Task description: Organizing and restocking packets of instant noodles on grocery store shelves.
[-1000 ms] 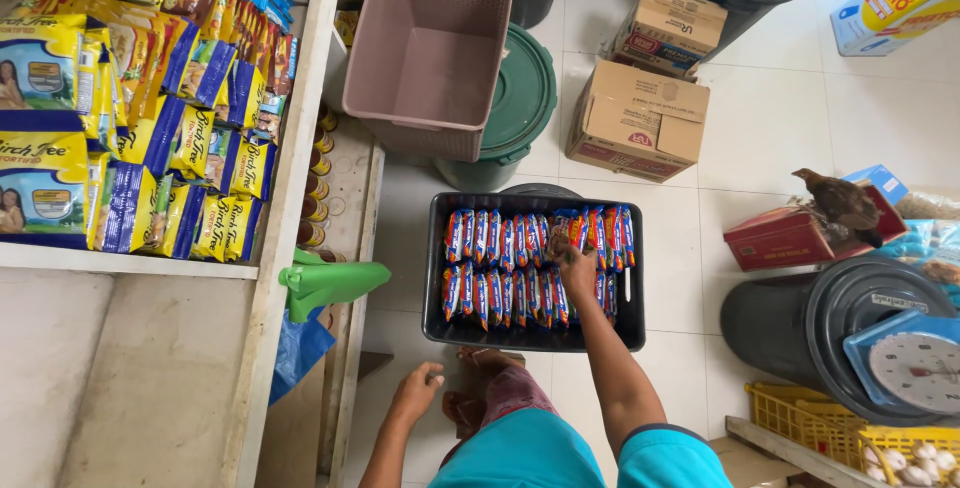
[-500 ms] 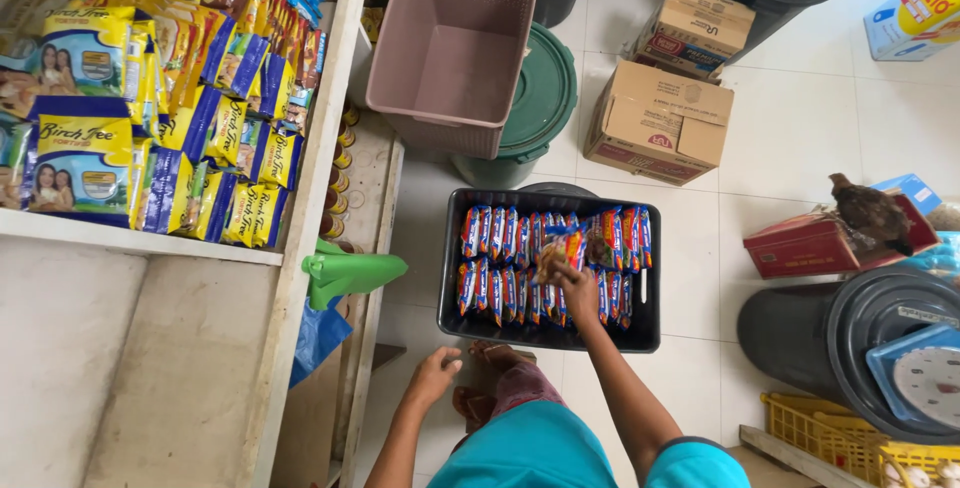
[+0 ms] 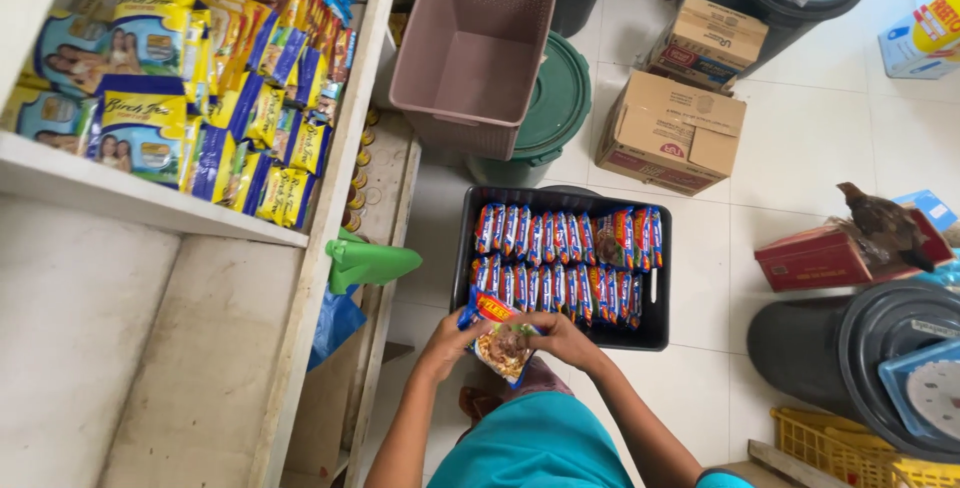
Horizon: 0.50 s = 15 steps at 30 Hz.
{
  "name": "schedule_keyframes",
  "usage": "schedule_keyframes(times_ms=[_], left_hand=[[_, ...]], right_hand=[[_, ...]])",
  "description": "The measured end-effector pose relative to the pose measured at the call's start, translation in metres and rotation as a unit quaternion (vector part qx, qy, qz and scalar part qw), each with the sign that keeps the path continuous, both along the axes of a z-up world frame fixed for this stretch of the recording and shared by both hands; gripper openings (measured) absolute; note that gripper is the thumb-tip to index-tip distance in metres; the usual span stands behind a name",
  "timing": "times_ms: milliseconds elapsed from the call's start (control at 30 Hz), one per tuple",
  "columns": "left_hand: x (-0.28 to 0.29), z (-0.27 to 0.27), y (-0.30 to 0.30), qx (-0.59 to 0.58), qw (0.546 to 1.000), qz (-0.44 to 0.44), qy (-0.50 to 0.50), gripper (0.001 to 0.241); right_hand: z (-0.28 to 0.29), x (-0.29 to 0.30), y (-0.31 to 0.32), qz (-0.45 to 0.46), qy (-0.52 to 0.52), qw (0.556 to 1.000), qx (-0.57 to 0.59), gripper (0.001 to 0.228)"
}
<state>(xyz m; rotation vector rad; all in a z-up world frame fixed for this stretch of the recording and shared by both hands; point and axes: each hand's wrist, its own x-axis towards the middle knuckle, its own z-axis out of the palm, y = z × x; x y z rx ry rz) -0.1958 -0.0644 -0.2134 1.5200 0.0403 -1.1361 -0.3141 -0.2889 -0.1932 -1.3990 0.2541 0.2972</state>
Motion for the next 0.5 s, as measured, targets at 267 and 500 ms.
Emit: schedule_keyframes(times_ms=[267,500], left_hand=[[-0.027,-0.015,-0.011,-0.114,0.964,0.225,-0.081,0.041],[-0.032,0.02,-0.017,-0.052,0.954,0.274,-0.106,0.039]], right_hand=[[-0.025,0.009,0.024,-0.213,0.006,0.975,0.061,0.056],[-0.016,0.02,0.053,-0.301,-0.006,0.954,-0.009,0.023]])
